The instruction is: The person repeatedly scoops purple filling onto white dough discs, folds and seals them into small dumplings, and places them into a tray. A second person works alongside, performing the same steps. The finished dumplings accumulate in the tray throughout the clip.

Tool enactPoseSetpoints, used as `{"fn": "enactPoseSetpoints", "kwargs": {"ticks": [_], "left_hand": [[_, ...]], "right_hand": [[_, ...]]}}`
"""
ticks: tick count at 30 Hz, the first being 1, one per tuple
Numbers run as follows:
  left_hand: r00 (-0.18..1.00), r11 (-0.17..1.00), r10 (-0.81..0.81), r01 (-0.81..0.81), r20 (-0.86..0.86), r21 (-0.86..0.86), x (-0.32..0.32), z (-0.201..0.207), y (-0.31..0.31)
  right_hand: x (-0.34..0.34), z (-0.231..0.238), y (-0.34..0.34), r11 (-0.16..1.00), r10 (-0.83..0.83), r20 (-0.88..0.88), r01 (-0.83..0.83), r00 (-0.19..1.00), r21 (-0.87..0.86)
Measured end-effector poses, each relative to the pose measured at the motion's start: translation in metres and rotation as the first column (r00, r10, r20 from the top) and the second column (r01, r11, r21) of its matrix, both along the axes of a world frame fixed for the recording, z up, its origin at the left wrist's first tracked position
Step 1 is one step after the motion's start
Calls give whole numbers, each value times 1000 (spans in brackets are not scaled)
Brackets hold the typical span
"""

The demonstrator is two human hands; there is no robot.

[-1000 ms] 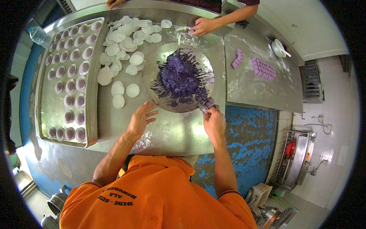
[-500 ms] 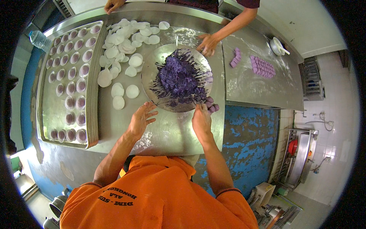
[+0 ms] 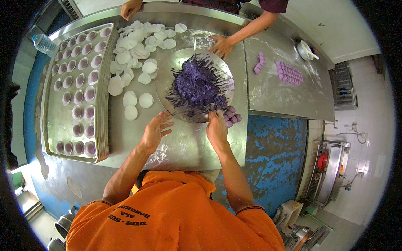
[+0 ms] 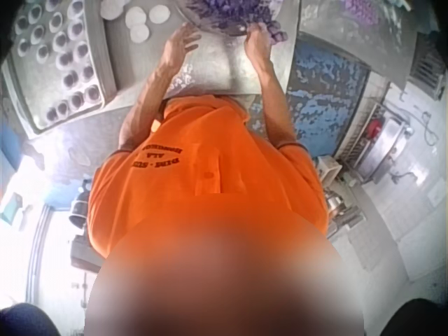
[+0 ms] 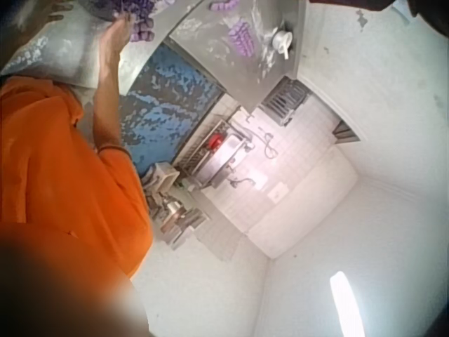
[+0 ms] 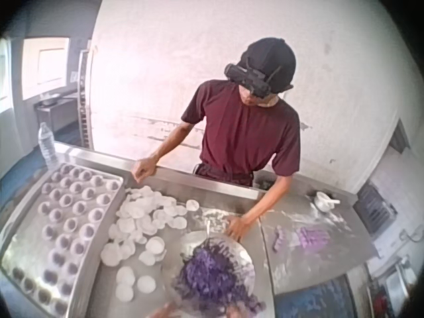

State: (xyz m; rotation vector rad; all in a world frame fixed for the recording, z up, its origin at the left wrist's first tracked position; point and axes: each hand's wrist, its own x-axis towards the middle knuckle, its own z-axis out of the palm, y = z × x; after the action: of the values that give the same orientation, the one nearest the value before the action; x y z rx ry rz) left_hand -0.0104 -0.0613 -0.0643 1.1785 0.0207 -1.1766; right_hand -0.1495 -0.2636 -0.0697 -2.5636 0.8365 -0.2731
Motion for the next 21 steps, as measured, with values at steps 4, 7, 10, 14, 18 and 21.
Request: {"fn": "enactPoseSetpoints", "kwargs": {"ticks": [4,7,10,14,18,21], "left_hand": [[1000,1000,13,-13,-15,-6,0,1,0],[1000,1000,12,-12,-11,3,0,1,0],[1000,1000,-2,2,2,-6,0,0,-1],[1000,1000,8,-8,-9,-12,0,1,0],[1000,1000,-11,11,2,-12,0,2,-1],[1000,1000,-13,13,3,-12,0,2,0]], "right_hand": [[2,-2,-2,997,76,24,-76,997,8],[3,0,-5,998,51,-32,-50,998,37],[8,1,-8,998,67,49,-66,997,-9],[7,2,-4,993,102,-42,-99,994,65],[-1,6,-6,995,71,-7,-70,997,76],[-4,8,-4,999,41,-45,-39,998,30]]}}
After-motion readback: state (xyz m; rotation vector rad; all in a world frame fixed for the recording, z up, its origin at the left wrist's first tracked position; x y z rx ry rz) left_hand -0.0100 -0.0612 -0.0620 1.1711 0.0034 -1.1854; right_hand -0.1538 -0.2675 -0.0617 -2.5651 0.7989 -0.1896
